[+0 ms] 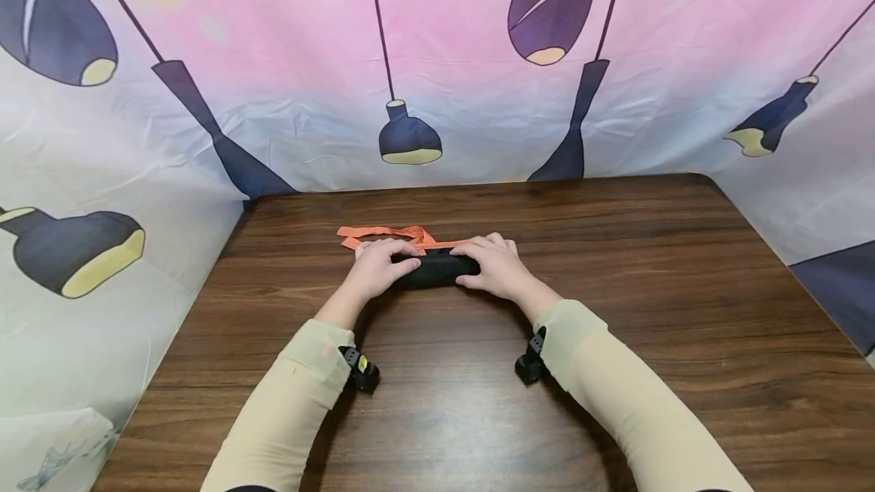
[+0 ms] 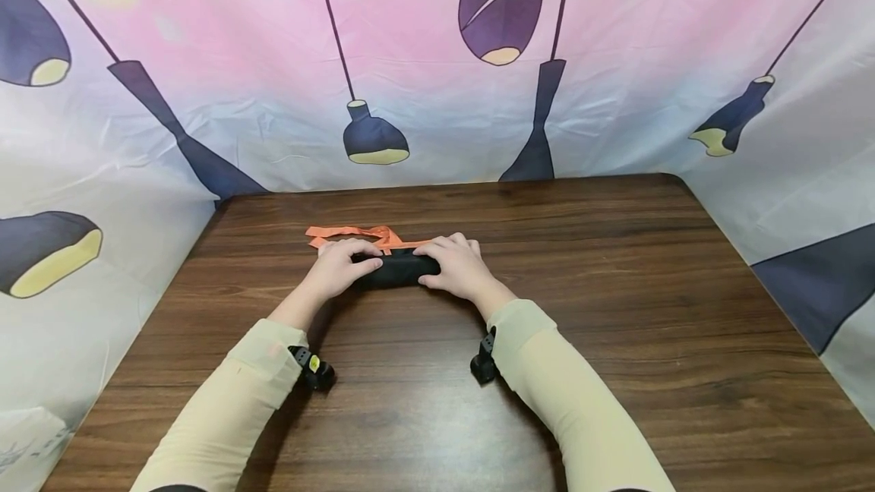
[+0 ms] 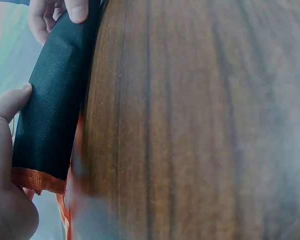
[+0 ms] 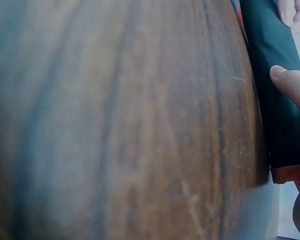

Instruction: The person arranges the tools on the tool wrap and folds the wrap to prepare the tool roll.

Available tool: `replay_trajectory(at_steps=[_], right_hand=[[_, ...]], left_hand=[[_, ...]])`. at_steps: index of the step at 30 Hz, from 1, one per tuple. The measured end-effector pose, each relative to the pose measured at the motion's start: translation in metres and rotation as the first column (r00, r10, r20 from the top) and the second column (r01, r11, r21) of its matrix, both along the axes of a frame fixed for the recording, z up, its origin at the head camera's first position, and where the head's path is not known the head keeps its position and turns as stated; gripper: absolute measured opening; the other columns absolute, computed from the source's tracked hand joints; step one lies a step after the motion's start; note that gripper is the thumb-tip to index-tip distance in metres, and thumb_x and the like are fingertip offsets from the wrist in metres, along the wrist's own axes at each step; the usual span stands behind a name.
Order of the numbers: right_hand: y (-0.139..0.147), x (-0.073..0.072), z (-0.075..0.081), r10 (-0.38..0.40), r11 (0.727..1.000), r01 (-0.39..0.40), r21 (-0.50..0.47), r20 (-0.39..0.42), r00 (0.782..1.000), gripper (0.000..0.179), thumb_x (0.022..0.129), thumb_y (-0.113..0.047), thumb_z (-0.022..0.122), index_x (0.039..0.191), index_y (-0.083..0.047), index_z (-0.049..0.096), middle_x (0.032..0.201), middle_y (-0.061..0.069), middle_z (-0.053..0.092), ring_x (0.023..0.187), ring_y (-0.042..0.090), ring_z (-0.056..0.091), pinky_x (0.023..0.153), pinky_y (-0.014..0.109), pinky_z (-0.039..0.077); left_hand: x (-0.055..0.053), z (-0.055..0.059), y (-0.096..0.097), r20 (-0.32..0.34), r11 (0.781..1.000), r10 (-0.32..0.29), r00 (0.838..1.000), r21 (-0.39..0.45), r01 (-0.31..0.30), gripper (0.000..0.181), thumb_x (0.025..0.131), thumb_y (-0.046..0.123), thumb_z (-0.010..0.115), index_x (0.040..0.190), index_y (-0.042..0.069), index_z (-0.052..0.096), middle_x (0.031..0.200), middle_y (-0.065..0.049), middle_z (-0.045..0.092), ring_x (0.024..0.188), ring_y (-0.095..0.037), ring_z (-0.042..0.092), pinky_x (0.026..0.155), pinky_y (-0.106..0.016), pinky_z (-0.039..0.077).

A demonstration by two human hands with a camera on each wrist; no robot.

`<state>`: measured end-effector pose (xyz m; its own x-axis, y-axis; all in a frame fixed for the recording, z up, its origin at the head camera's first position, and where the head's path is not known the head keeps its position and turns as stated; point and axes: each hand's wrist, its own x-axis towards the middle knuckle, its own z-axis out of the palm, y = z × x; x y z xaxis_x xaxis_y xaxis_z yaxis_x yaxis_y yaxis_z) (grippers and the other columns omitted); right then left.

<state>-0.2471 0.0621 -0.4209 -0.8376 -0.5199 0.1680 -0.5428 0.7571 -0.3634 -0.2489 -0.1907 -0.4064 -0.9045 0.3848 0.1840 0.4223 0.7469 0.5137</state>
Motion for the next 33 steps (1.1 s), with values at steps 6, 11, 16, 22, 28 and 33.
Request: replay_trajectory(at_steps=[6, 11, 16, 22, 28, 33], right_hand=[[0.0000, -0.0027, -0.0009, -0.004, 1.000, 0.004, 0.005, 0.018, 1.000, 0.051, 0.083, -0.043, 0.068, 0.129, -0.027, 0.056, 0.128, -0.002, 0.053, 0.113, 0.023, 0.041, 0.086, 0.045, 0.028], [0.0004, -0.0053, -0.0009, 0.003, 1.000, -0.003, -0.001, 0.023, 1.000, 0.050, 0.083, -0.043, 0.068, 0.129, -0.026, 0.056, 0.126, -0.002, 0.054, 0.112, 0.023, 0.042, 0.085, 0.045, 0.028], [0.0003, -0.0062, 0.0001, 0.017, 1.000, -0.017, 0.011, 0.015, 1.000, 0.050, 0.083, -0.044, 0.067, 0.129, -0.026, 0.056, 0.125, -0.002, 0.055, 0.112, 0.023, 0.043, 0.086, 0.045, 0.028], [0.0002, -0.0070, 0.0000, 0.028, 0.998, -0.029, 0.051, 0.010, 1.000, 0.053, 0.081, -0.048, 0.068, 0.128, -0.026, 0.057, 0.123, -0.004, 0.056, 0.110, 0.022, 0.043, 0.086, 0.045, 0.027], [0.0007, -0.0074, -0.0016, 0.034, 0.997, -0.033, 0.065, -0.014, 0.999, 0.054, 0.081, -0.049, 0.068, 0.129, -0.027, 0.056, 0.122, -0.005, 0.056, 0.108, 0.020, 0.044, 0.088, 0.046, 0.026], [0.0003, -0.0072, -0.0026, 0.042, 0.998, -0.041, 0.046, -0.032, 0.999, 0.053, 0.082, -0.048, 0.068, 0.129, -0.028, 0.056, 0.122, -0.005, 0.057, 0.107, 0.020, 0.045, 0.089, 0.046, 0.026]], left_hand=[[-0.0039, -0.0014, 0.0005, 0.019, 1.000, 0.019, 1.000, 0.013, -0.019, 0.020, 0.089, 0.032, 0.064, 0.103, 0.019, 0.070, 0.107, 0.000, 0.066, 0.106, -0.021, 0.056, 0.093, -0.050, 0.021], [-0.0051, -0.0032, -0.0011, 0.024, 0.999, -0.002, 1.000, 0.034, 0.001, 0.020, 0.090, 0.031, 0.063, 0.105, 0.020, 0.069, 0.106, 0.001, 0.066, 0.107, -0.021, 0.055, 0.092, -0.050, 0.021], [-0.0051, -0.0033, -0.0027, 0.002, 1.000, -0.023, 1.000, 0.020, 0.022, 0.018, 0.091, 0.031, 0.062, 0.105, 0.022, 0.069, 0.106, 0.003, 0.062, 0.108, -0.021, 0.049, 0.093, -0.051, 0.018], [-0.0039, -0.0011, -0.0012, -0.082, 0.999, -0.008, 0.997, -0.051, 0.004, 0.017, 0.090, 0.034, 0.062, 0.101, 0.025, 0.071, 0.106, 0.004, 0.059, 0.105, -0.021, 0.048, 0.089, -0.050, 0.020], [-0.0019, -0.0013, -0.0015, -0.080, 0.997, -0.001, 0.997, -0.078, -0.005, 0.018, 0.091, 0.035, 0.061, 0.103, 0.026, 0.071, 0.108, 0.005, 0.061, 0.108, -0.021, 0.048, 0.087, -0.048, 0.022], [0.0002, -0.0024, -0.0030, -0.084, 0.999, -0.007, 0.996, -0.054, 0.002, 0.020, 0.091, 0.033, 0.060, 0.106, 0.024, 0.069, 0.104, 0.003, 0.061, 0.106, -0.022, 0.049, 0.089, -0.049, 0.022]])
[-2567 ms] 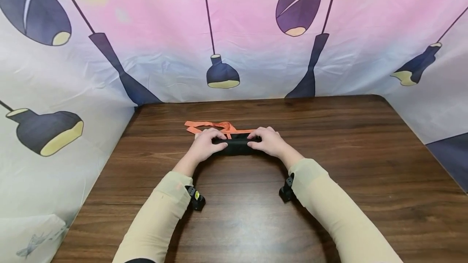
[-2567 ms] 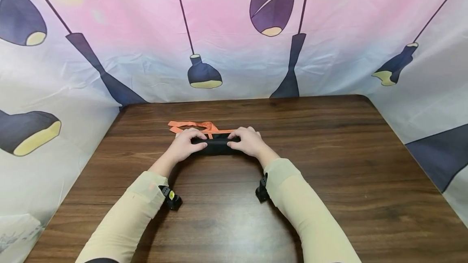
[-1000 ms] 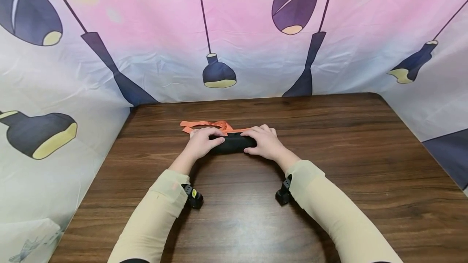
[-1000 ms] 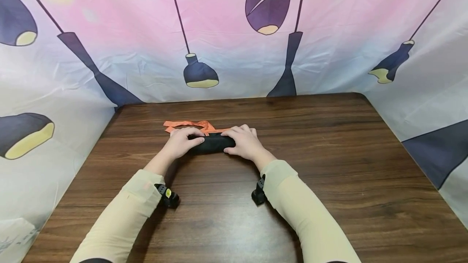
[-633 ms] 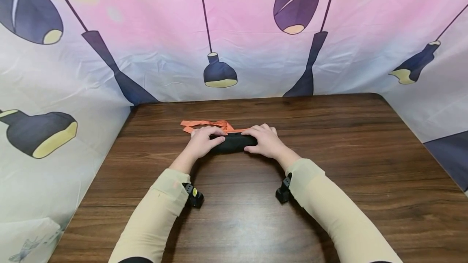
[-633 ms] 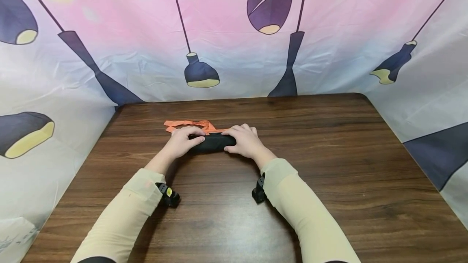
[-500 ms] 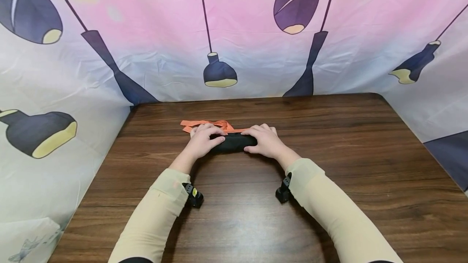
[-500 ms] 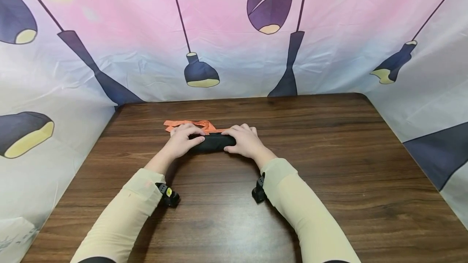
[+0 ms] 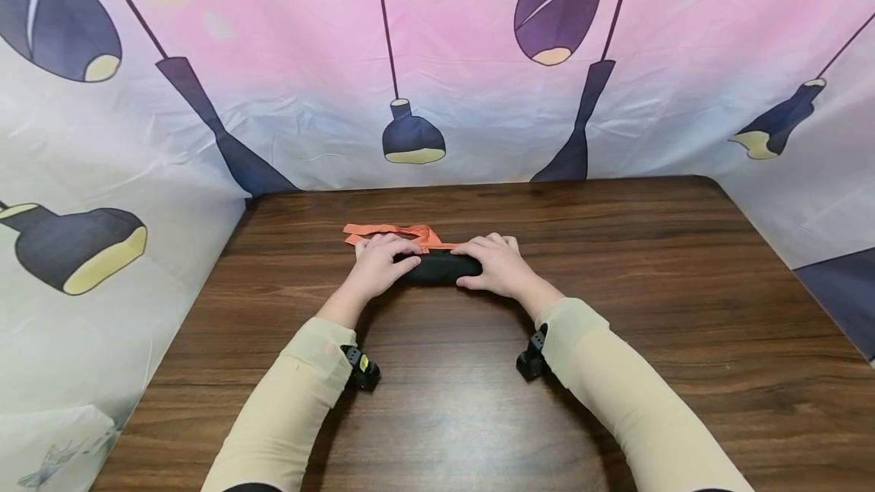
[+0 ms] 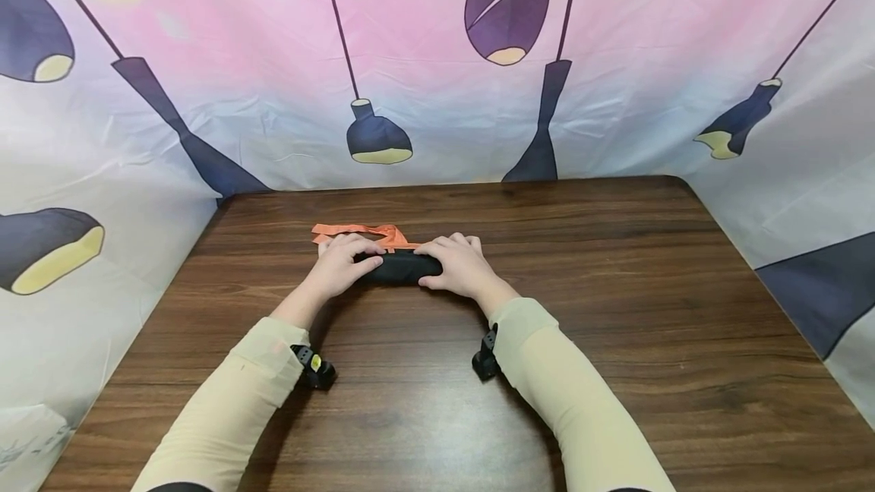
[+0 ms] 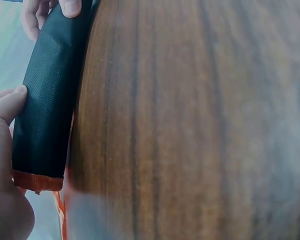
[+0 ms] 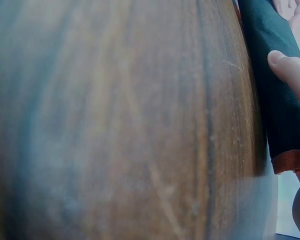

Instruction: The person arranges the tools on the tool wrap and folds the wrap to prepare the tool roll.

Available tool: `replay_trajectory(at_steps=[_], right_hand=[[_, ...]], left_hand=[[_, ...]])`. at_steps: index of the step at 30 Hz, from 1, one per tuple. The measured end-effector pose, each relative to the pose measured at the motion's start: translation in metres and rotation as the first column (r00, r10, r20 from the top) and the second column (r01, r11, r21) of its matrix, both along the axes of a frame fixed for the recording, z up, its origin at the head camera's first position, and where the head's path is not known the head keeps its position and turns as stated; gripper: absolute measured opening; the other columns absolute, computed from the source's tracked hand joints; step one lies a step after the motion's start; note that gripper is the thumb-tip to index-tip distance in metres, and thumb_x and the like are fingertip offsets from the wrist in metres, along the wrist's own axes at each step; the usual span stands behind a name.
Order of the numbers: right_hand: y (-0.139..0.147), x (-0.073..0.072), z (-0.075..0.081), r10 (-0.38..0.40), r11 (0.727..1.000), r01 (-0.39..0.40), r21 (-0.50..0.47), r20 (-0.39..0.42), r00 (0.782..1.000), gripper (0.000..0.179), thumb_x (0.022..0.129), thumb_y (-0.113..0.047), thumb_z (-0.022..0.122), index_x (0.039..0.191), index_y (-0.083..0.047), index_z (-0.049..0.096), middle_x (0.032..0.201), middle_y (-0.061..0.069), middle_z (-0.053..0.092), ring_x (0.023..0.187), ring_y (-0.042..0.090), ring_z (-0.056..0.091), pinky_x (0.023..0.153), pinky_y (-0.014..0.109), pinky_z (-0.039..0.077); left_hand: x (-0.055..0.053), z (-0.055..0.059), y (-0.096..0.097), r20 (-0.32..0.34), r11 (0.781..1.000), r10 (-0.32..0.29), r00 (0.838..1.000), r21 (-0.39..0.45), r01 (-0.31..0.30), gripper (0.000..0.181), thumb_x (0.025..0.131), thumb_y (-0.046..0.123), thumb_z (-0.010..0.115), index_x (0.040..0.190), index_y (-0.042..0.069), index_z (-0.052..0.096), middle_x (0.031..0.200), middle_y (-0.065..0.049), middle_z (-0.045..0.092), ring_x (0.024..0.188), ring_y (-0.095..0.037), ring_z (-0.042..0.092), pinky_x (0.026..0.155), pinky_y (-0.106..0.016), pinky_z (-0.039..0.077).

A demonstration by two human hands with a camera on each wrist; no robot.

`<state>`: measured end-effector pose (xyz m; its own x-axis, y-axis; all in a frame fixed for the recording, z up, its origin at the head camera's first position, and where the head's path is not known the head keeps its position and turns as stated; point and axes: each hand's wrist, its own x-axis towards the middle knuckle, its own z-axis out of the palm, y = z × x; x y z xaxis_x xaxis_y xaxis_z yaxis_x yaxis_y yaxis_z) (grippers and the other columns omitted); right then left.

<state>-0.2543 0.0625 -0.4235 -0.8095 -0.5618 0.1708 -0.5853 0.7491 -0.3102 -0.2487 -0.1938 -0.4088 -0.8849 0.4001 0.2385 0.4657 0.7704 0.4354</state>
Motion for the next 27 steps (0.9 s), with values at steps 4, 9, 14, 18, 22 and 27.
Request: replay_trajectory(at_steps=[4, 9, 14, 18, 22, 27], right_hand=[[0.0006, -0.0009, 0.0005, 0.006, 1.000, -0.006, 0.003, -0.020, 1.000, 0.051, 0.082, -0.048, 0.067, 0.128, -0.028, 0.057, 0.121, -0.005, 0.057, 0.107, 0.020, 0.046, 0.089, 0.046, 0.026], [0.0006, -0.0010, 0.0020, 0.012, 1.000, -0.011, 0.010, -0.031, 0.999, 0.050, 0.083, -0.047, 0.066, 0.128, -0.028, 0.057, 0.123, -0.004, 0.057, 0.108, 0.020, 0.047, 0.089, 0.047, 0.027], [0.0002, -0.0008, 0.0019, 0.011, 1.000, -0.010, 0.013, -0.037, 0.999, 0.048, 0.083, -0.047, 0.066, 0.127, -0.028, 0.058, 0.124, -0.004, 0.056, 0.107, 0.020, 0.047, 0.089, 0.047, 0.026], [0.0004, -0.0004, 0.0018, 0.004, 1.000, -0.003, 0.016, -0.038, 0.999, 0.048, 0.083, -0.046, 0.066, 0.127, -0.028, 0.058, 0.125, -0.004, 0.056, 0.107, 0.020, 0.047, 0.089, 0.048, 0.026], [0.0003, -0.0001, 0.0014, -0.002, 1.000, 0.002, 0.018, -0.029, 1.000, 0.048, 0.083, -0.046, 0.066, 0.127, -0.029, 0.058, 0.125, -0.004, 0.056, 0.108, 0.020, 0.047, 0.089, 0.048, 0.026], [-0.0001, -0.0001, 0.0018, -0.010, 1.000, 0.010, 0.009, -0.009, 1.000, 0.049, 0.083, -0.046, 0.065, 0.128, -0.028, 0.058, 0.125, -0.003, 0.056, 0.108, 0.021, 0.047, 0.088, 0.047, 0.026]], left_hand=[[0.0014, 0.0010, -0.0002, 0.000, 1.000, -0.020, 1.000, 0.016, 0.020, 0.019, 0.092, 0.032, 0.060, 0.106, 0.024, 0.069, 0.104, 0.002, 0.059, 0.105, -0.021, 0.049, 0.088, -0.049, 0.022], [0.0022, 0.0004, -0.0025, 0.016, 0.999, -0.043, 0.999, -0.001, 0.043, 0.024, 0.090, 0.037, 0.061, 0.110, 0.026, 0.067, 0.110, 0.001, 0.057, 0.106, -0.022, 0.048, 0.088, -0.050, 0.022], [0.0036, -0.0015, -0.0064, 0.031, 0.996, -0.077, 0.997, -0.048, 0.078, 0.040, 0.081, 0.047, 0.069, 0.116, 0.028, 0.063, 0.116, 0.000, 0.054, 0.108, -0.023, 0.046, 0.088, -0.050, 0.021], [0.0023, -0.0026, -0.0072, 0.018, 0.988, -0.107, 0.994, -0.106, 0.108, 0.045, 0.077, 0.046, 0.072, 0.118, 0.030, 0.060, 0.121, 0.000, 0.052, 0.110, -0.024, 0.044, 0.088, -0.050, 0.023], [0.0016, -0.0030, -0.0074, 0.008, 0.978, -0.127, 0.992, -0.167, 0.126, 0.049, 0.076, 0.044, 0.074, 0.121, 0.030, 0.057, 0.123, 0.000, 0.052, 0.113, -0.025, 0.044, 0.091, -0.052, 0.023], [0.0023, -0.0020, -0.0066, 0.011, 0.973, -0.127, 0.992, -0.191, 0.126, 0.050, 0.077, 0.040, 0.074, 0.122, 0.028, 0.057, 0.125, -0.002, 0.051, 0.114, -0.027, 0.043, 0.093, -0.053, 0.024]])
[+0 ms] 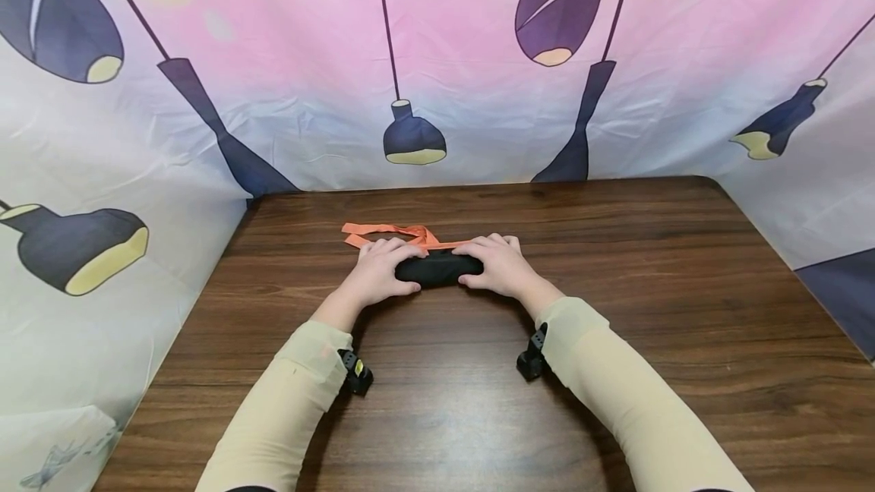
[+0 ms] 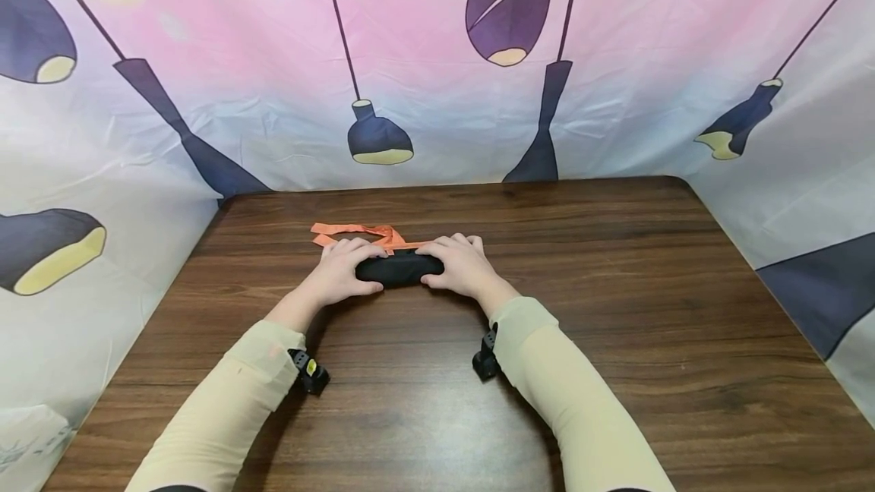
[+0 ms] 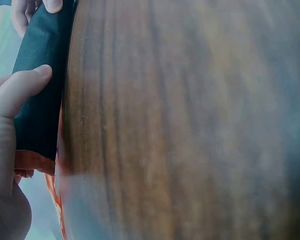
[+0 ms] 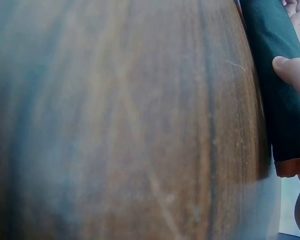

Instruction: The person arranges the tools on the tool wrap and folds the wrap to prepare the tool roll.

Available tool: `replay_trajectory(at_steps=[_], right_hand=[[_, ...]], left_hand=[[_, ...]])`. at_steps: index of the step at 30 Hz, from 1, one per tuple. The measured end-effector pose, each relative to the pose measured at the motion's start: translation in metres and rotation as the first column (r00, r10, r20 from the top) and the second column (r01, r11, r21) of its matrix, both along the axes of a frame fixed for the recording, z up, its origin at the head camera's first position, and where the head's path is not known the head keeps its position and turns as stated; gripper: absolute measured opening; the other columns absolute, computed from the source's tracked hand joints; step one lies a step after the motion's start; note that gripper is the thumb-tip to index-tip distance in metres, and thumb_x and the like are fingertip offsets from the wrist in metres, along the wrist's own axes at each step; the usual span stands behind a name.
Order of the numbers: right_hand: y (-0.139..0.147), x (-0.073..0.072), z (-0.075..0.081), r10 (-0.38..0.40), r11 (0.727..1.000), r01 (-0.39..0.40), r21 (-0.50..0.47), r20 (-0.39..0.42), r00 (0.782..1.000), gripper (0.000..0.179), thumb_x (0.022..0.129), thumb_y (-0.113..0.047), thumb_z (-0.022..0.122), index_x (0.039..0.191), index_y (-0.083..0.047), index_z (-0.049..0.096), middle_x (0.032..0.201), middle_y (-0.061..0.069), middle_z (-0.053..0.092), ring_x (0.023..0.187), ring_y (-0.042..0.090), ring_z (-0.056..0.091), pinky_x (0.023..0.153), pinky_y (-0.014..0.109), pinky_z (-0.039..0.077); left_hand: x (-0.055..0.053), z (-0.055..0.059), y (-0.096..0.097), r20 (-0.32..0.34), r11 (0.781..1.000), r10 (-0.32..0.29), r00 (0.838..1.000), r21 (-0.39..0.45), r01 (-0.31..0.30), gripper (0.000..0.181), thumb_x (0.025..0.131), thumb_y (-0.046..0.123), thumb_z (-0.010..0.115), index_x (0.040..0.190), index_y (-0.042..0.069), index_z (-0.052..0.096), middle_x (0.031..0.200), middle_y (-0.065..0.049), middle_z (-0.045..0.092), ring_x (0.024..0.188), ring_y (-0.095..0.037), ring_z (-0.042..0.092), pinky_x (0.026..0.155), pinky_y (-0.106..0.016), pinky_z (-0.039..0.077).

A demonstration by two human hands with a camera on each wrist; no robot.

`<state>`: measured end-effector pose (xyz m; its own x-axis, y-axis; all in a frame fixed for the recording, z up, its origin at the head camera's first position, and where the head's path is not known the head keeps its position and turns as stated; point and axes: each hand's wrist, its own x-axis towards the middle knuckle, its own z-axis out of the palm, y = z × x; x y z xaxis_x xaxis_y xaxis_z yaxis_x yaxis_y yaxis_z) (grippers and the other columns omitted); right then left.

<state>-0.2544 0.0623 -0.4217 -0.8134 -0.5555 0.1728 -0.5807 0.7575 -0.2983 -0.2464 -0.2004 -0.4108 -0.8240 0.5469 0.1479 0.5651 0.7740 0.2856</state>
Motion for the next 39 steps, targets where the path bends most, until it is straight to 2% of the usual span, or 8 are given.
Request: replay_trajectory(at_steps=[10, 18, 23, 30, 39], right_hand=[[0.0023, -0.0017, 0.0031, -0.006, 1.000, 0.007, -0.030, 0.040, 0.999, 0.050, 0.084, -0.044, 0.065, 0.130, -0.026, 0.057, 0.121, -0.002, 0.058, 0.108, 0.022, 0.048, 0.087, 0.047, 0.027], [0.0031, -0.0043, 0.0019, 0.006, 0.999, -0.003, -0.045, 0.067, 0.998, 0.050, 0.084, -0.044, 0.065, 0.130, -0.026, 0.056, 0.123, 0.000, 0.057, 0.111, 0.023, 0.047, 0.087, 0.047, 0.028], [0.0034, -0.0045, 0.0025, 0.007, 0.999, -0.003, -0.050, 0.081, 0.997, 0.050, 0.084, -0.043, 0.065, 0.130, -0.026, 0.056, 0.123, 0.000, 0.057, 0.111, 0.023, 0.047, 0.086, 0.047, 0.028], [0.0019, -0.0051, 0.0007, 0.007, 0.999, -0.005, -0.039, 0.062, 0.998, 0.053, 0.086, -0.045, 0.062, 0.135, -0.028, 0.052, 0.124, -0.001, 0.057, 0.110, 0.021, 0.048, 0.086, 0.046, 0.028], [0.0011, -0.0032, 0.0011, 0.007, 0.999, -0.006, -0.053, 0.013, 1.000, 0.048, 0.086, -0.044, 0.064, 0.131, -0.029, 0.055, 0.123, -0.001, 0.054, 0.110, 0.023, 0.044, 0.086, 0.046, 0.027]], left_hand=[[-0.0015, 0.0036, 0.0026, 0.004, 1.000, 0.013, 1.000, 0.022, -0.013, 0.049, 0.078, 0.037, 0.074, 0.123, 0.025, 0.059, 0.124, -0.003, 0.053, 0.114, -0.026, 0.045, 0.092, -0.051, 0.027], [-0.0040, 0.0032, 0.0018, 0.000, 1.000, -0.010, 1.000, -0.002, 0.010, 0.054, 0.075, 0.042, 0.074, 0.124, 0.025, 0.058, 0.125, -0.003, 0.052, 0.116, -0.027, 0.044, 0.094, -0.052, 0.027], [-0.0058, 0.0039, 0.0023, -0.026, 0.999, -0.037, 0.999, -0.021, 0.036, 0.054, 0.075, 0.040, 0.074, 0.123, 0.023, 0.058, 0.123, -0.003, 0.054, 0.118, -0.027, 0.044, 0.096, -0.050, 0.027], [-0.0063, 0.0048, 0.0019, -0.048, 0.999, -0.038, 0.998, 0.000, 0.038, 0.053, 0.075, 0.037, 0.075, 0.123, 0.020, 0.060, 0.122, -0.005, 0.056, 0.115, -0.029, 0.048, 0.095, -0.050, 0.029], [-0.0061, 0.0035, 0.0010, -0.025, 1.000, -0.013, 1.000, 0.014, 0.013, 0.053, 0.076, 0.038, 0.074, 0.124, 0.020, 0.060, 0.122, -0.006, 0.057, 0.115, -0.029, 0.048, 0.095, -0.050, 0.029]])
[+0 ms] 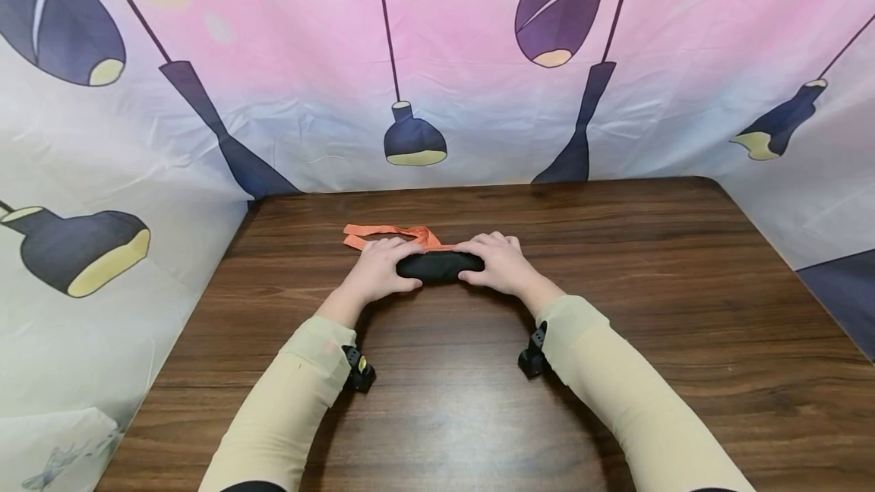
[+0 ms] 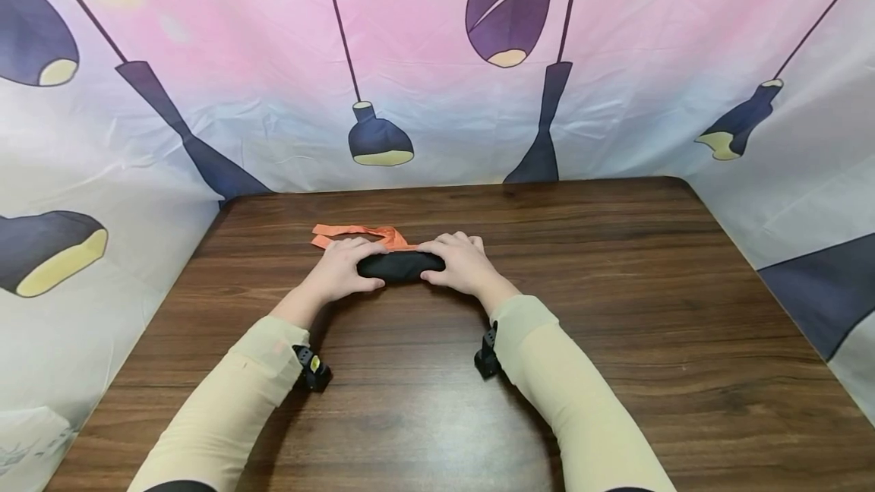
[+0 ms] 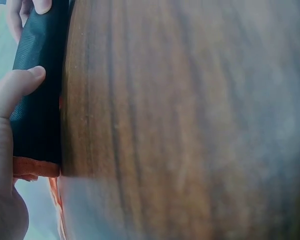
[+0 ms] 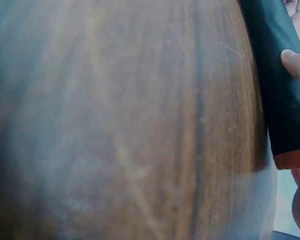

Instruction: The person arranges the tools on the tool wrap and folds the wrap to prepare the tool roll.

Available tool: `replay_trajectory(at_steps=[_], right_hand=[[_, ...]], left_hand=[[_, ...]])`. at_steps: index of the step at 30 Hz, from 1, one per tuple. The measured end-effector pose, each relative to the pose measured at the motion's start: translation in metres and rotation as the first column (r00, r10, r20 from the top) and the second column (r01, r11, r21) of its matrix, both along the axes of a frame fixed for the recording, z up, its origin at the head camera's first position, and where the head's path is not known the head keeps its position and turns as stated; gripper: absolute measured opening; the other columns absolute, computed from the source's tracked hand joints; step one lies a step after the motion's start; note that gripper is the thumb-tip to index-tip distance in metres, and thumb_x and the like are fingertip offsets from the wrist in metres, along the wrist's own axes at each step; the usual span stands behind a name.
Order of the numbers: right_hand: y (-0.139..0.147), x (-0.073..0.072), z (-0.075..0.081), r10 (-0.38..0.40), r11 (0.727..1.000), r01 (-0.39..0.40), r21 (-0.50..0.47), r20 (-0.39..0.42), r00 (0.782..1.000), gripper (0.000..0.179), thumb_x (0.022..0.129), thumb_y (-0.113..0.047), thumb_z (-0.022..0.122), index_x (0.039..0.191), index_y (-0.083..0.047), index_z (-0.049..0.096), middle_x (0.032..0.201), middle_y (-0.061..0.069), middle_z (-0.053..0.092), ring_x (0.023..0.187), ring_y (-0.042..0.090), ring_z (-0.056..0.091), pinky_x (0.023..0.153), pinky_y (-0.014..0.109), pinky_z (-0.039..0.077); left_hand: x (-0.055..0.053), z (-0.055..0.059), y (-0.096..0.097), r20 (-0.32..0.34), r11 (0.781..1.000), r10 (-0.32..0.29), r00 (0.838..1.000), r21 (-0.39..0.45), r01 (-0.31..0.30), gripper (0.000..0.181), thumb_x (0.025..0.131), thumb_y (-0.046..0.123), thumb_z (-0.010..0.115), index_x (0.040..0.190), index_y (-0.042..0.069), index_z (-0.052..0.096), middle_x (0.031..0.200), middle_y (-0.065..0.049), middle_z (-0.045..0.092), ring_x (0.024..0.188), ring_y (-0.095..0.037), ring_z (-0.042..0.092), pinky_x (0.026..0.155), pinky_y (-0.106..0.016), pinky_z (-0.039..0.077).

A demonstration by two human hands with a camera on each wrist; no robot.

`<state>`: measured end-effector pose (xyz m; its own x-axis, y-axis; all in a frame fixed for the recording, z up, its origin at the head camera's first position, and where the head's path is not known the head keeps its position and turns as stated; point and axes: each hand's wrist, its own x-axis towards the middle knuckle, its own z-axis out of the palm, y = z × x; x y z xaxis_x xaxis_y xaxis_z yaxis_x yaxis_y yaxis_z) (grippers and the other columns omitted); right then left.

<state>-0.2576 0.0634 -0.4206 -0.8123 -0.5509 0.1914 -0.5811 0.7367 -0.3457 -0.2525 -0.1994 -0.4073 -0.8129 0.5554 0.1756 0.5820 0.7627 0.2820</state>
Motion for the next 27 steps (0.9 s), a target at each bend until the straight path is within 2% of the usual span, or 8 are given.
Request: replay_trajectory(at_steps=[6, 11, 20, 27], right_hand=[[-0.003, 0.001, 0.004, -0.002, 0.997, 0.010, 0.077, -0.102, 0.995, 0.050, 0.087, -0.043, 0.063, 0.133, -0.025, 0.055, 0.120, -0.002, 0.051, 0.110, 0.025, 0.041, 0.088, 0.046, 0.028], [-0.003, 0.003, 0.006, 0.001, 0.996, 0.009, 0.087, -0.120, 0.993, 0.049, 0.087, -0.042, 0.063, 0.132, -0.024, 0.056, 0.118, -0.001, 0.054, 0.109, 0.023, 0.043, 0.087, 0.046, 0.029], [-0.005, -0.003, 0.003, -0.049, 0.999, 0.049, 0.002, -0.029, 0.998, 0.045, 0.084, -0.043, 0.067, 0.124, -0.025, 0.060, 0.116, -0.002, 0.057, 0.107, 0.023, 0.044, 0.084, 0.044, 0.029], [-0.005, -0.008, 0.000, -0.068, 0.995, 0.073, -0.063, 0.072, 0.995, 0.042, 0.085, -0.043, 0.065, 0.123, -0.024, 0.061, 0.117, -0.002, 0.056, 0.107, 0.024, 0.044, 0.085, 0.045, 0.029]], left_hand=[[-0.002, 0.001, 0.002, 0.004, 1.000, 0.016, 1.000, -0.017, -0.016, 0.054, 0.076, 0.038, 0.073, 0.125, 0.018, 0.061, 0.121, -0.006, 0.058, 0.116, -0.029, 0.049, 0.097, -0.051, 0.028], [-0.004, 0.003, 0.002, 0.014, 1.000, 0.022, 1.000, -0.022, -0.022, 0.054, 0.076, 0.038, 0.073, 0.124, 0.018, 0.061, 0.123, -0.007, 0.058, 0.117, -0.030, 0.049, 0.097, -0.052, 0.027], [-0.008, 0.001, 0.000, 0.032, 0.999, 0.015, 0.999, 0.035, -0.016, 0.054, 0.077, 0.038, 0.074, 0.125, 0.018, 0.060, 0.122, -0.007, 0.058, 0.116, -0.031, 0.049, 0.096, -0.052, 0.029], [-0.008, -0.008, -0.003, 0.148, 0.984, 0.076, 0.986, 0.148, -0.098, 0.054, 0.082, 0.040, 0.071, 0.130, 0.021, 0.057, 0.130, -0.004, 0.053, 0.120, -0.027, 0.043, 0.095, -0.050, 0.029]])
